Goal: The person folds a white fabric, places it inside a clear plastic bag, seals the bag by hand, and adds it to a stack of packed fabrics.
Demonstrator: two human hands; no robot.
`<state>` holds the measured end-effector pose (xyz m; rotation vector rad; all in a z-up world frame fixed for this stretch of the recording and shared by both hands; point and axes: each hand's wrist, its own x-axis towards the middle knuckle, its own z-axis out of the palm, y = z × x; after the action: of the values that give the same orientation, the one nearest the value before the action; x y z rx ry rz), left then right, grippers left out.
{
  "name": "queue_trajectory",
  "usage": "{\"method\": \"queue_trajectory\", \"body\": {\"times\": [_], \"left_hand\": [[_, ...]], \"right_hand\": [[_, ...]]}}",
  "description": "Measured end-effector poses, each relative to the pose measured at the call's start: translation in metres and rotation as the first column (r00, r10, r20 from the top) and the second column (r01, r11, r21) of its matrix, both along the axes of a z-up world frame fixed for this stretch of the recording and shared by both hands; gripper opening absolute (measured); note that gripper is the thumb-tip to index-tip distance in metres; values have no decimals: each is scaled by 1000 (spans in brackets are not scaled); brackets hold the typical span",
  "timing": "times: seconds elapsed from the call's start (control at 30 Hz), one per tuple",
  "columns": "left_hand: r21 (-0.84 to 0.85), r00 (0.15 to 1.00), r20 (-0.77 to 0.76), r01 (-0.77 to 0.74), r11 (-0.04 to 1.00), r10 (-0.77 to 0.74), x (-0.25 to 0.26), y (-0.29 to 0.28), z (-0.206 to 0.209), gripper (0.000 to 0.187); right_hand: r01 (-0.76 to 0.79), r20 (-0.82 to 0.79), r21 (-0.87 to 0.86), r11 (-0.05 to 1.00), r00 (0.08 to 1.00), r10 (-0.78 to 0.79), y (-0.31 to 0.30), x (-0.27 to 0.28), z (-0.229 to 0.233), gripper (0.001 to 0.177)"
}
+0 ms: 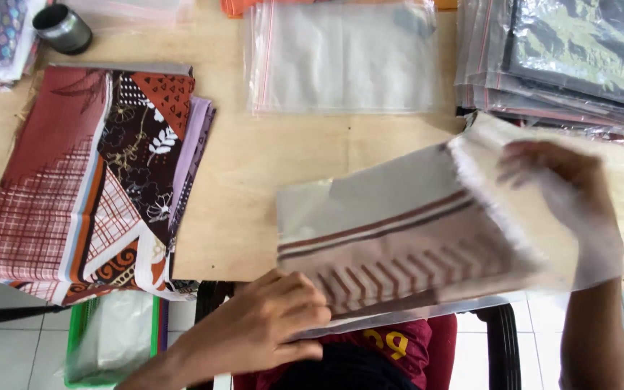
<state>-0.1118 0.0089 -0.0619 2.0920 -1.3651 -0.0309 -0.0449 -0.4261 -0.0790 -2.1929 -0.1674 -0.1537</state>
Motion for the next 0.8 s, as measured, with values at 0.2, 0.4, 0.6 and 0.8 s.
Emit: {"method": "queue_trajectory", "body": {"times": [0.2,0.4,0.6,0.8], "left_hand": [[297,756,-287,-514,805,588,18,15,-80,52],[187,676,3,-724,664,737,42,11,-128,54],[156,661,-129,-722,673,739,59,-4,-141,35],[58,537,-453,-779,624,712,102,23,-105,30]], "right_hand": [[147,-364,-165,975,910,-198,-29,-18,-59,41],[167,-311,-395,904,901,-302,-11,-17,-76,40],[126,-421,-177,976,887,-191,-5,-3,-85,23],[91,-369,108,990,928,-45,20,2,-81,16]]}}
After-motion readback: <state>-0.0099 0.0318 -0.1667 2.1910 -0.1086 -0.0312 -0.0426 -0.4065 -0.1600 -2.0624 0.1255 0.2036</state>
